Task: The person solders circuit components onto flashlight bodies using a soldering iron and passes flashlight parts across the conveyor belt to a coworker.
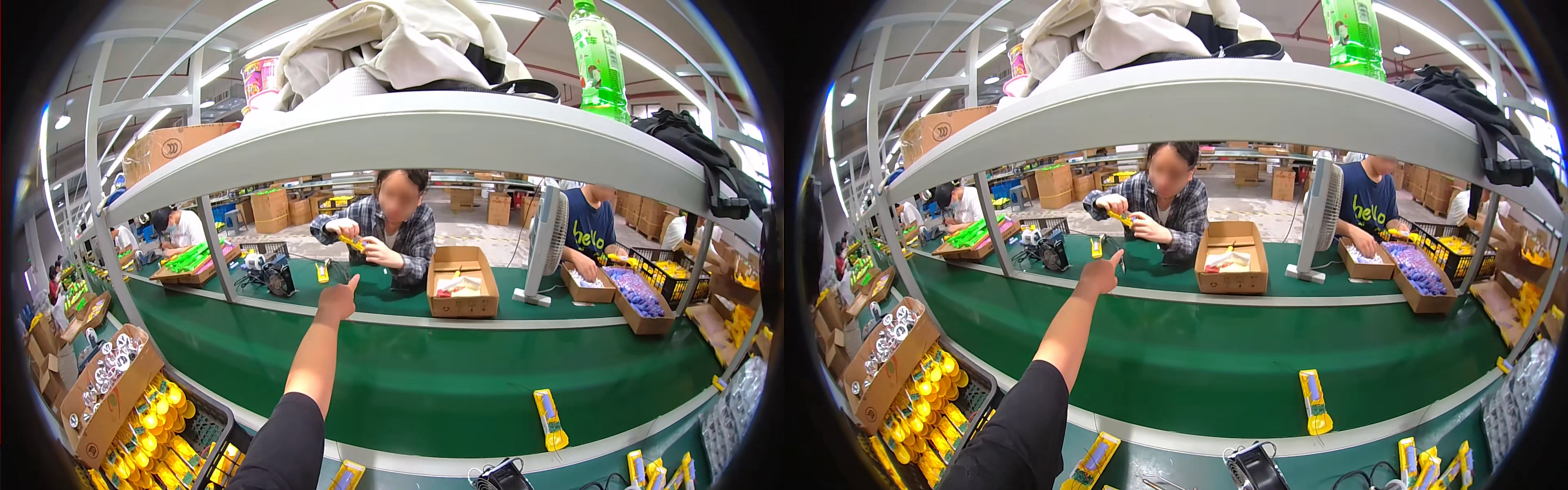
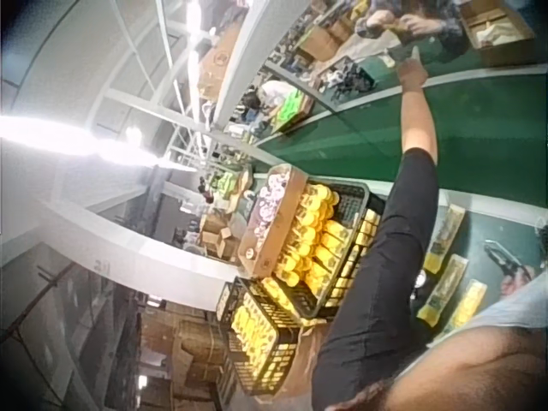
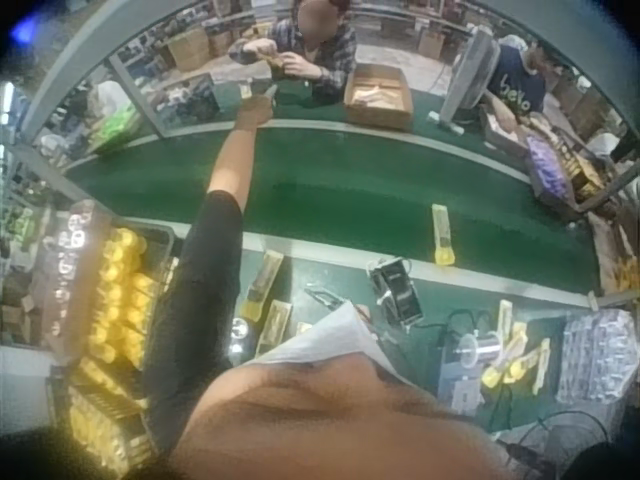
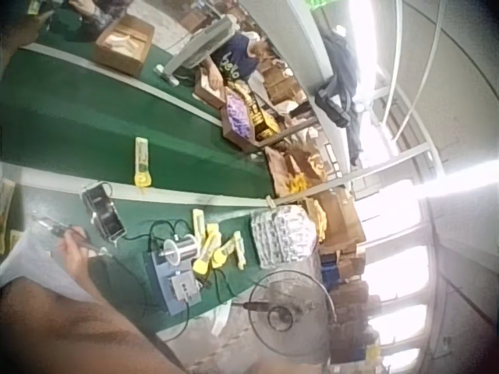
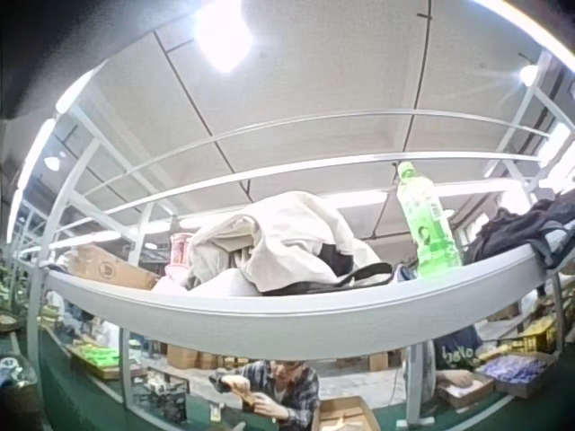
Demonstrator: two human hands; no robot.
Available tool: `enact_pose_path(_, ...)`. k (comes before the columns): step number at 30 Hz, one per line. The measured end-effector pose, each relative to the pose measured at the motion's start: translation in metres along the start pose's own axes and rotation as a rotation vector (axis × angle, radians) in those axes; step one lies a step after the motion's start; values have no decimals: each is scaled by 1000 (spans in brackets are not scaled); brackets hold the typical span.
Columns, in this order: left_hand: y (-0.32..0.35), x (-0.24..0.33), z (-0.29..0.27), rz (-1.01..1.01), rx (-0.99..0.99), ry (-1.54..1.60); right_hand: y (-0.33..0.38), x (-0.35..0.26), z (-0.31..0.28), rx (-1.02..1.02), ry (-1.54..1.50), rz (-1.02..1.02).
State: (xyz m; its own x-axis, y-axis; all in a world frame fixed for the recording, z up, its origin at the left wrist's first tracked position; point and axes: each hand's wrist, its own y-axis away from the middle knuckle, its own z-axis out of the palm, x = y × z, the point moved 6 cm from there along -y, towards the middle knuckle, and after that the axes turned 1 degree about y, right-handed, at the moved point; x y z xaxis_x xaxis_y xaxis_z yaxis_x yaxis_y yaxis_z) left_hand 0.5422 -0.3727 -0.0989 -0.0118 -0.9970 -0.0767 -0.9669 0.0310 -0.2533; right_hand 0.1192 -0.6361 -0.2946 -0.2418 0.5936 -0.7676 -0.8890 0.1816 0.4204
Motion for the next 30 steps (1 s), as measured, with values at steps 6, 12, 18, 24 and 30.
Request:
enact_pose_path(6,-3,13,6,11,-2,-2,6,-5,2,12,117,49)
enact_pose_path(12,-10,20,16,36,36,13,-1,10,-2,22,69,80)
enact_pose_path(18,-4,20,32,47,95,24,7,7,-5,-16,-38,102)
enact_pose_path(24,0,11,46,83,118,-17,-3,11,-4,-5,-75,-57)
enact_pose_path(30,17,24,33,222,14,73,1,2,2,120,48,-52)
